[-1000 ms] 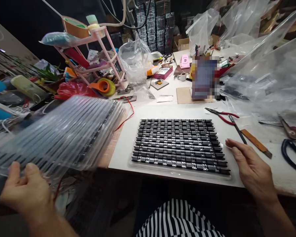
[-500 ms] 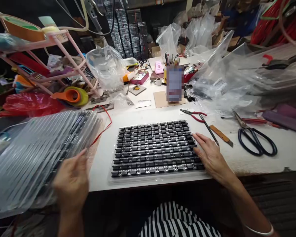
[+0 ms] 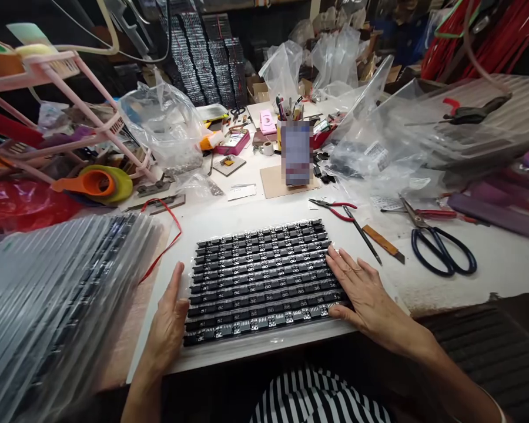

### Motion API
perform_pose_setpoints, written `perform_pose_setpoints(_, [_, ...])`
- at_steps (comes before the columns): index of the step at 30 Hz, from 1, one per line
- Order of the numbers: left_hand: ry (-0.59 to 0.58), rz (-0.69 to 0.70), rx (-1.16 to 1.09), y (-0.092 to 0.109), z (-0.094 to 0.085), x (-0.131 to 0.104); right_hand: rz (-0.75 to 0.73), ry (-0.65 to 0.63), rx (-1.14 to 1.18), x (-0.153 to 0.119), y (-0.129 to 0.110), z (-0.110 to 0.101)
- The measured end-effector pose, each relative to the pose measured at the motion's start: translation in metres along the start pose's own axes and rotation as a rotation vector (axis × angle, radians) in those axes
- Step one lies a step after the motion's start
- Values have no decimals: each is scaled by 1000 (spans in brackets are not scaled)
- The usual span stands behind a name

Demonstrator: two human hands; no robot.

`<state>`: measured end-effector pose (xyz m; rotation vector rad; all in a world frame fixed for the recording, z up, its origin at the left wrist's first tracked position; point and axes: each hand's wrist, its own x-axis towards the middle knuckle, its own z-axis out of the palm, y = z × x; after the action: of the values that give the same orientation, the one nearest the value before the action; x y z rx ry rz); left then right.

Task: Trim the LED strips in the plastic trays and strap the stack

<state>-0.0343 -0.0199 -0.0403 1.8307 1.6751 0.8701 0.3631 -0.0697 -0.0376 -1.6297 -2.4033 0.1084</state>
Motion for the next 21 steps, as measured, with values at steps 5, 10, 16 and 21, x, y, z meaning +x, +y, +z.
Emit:
perform_pose_setpoints(5, [5,-18,8,0,1,0,97,144,206,9,4,-10])
perform_pose_setpoints(10, [12,-6,-5,3,0,0,151,363,306,42,12,-24])
perform_pose_setpoints(16, [2,-17,-32,0,2,-1,16,244,166,67,12,-23])
perform_pose_setpoints(21, [-49,-52,12,0,-1,3,85,332,151,73,22,-28])
